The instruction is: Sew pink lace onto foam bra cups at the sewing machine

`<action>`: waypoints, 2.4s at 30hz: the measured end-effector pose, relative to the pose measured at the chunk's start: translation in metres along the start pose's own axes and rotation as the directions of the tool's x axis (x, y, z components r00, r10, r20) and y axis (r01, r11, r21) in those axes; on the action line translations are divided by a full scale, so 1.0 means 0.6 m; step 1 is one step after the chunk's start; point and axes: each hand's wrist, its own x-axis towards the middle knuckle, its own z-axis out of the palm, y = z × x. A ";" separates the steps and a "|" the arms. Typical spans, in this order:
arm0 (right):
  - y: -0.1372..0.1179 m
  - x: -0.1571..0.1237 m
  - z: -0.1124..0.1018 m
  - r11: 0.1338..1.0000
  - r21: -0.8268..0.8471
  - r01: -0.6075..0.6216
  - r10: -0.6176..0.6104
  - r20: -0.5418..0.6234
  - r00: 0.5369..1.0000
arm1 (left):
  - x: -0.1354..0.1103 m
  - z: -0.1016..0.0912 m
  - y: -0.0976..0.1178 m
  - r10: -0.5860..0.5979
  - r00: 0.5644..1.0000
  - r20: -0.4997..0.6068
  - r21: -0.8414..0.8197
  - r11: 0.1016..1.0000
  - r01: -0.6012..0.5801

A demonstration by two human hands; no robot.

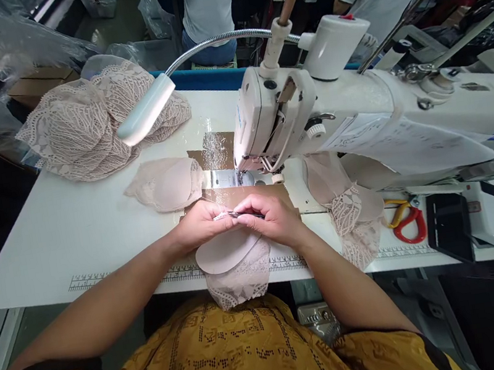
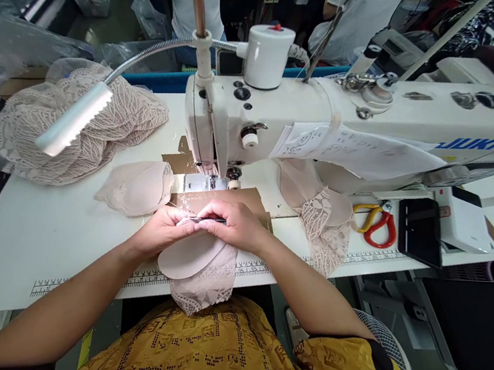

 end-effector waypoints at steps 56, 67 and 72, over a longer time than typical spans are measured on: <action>-0.007 0.027 0.036 0.986 0.095 -0.134 0.143 -0.091 0.986 | 0.007 -0.082 0.032 0.062 0.997 0.054 0.248 0.966 -0.074; -0.016 0.025 0.013 0.973 0.100 -0.206 0.206 0.012 0.978 | 0.001 -0.073 0.039 -0.047 0.988 0.148 0.014 0.999 0.046; -0.023 0.029 0.024 0.982 0.060 -0.178 0.178 0.008 0.984 | 0.009 -0.075 0.027 -0.021 0.985 0.170 0.023 1.000 0.017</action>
